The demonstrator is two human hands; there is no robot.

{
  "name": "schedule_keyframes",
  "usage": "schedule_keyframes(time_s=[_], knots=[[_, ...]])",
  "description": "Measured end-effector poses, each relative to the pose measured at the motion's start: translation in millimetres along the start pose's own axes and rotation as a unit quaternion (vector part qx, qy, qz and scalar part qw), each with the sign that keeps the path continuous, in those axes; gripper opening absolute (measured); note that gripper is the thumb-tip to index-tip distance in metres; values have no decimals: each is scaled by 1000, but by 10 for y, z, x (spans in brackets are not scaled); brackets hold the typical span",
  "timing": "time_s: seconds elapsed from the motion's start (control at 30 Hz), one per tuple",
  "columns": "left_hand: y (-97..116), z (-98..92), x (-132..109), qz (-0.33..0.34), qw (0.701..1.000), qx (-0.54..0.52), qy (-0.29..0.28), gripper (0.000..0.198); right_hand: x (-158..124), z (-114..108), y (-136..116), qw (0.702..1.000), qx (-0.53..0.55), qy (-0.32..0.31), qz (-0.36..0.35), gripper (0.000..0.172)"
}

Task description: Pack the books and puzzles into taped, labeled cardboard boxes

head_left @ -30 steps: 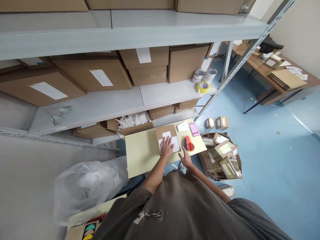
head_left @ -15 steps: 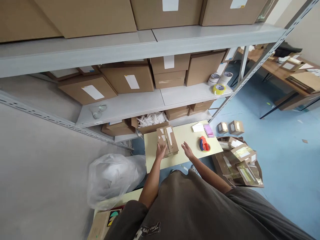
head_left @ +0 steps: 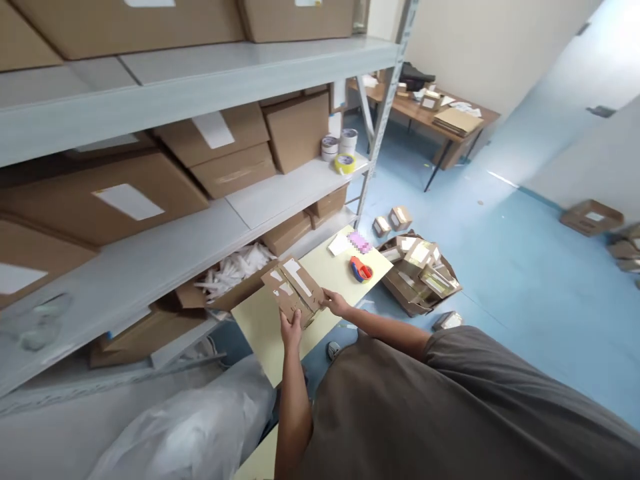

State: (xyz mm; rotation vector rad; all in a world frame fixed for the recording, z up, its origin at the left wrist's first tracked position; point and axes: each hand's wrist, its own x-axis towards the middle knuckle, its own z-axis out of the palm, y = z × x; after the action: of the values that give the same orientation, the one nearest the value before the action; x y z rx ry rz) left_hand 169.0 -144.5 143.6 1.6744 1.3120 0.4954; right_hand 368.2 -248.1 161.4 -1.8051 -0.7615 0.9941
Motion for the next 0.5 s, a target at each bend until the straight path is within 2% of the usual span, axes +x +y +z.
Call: schedule_keyframes(time_s=[0.1,0.23,0.37,0.5], knots=[[270,103,43,13,999,-21,-24,82,-118,-229,25,998,22,52,-11,61],[819,345,162,66,993,-39,-86,86,-337,-641,22,990,43,136,-18,67],[1450,753,191,127,973,-63,-182,85,-667,-1134,29,970,46,239,-1,68],[1946,1272,59,179,942,-70,-275,85,-1015,-1627,125,943,51,328,12,70]])
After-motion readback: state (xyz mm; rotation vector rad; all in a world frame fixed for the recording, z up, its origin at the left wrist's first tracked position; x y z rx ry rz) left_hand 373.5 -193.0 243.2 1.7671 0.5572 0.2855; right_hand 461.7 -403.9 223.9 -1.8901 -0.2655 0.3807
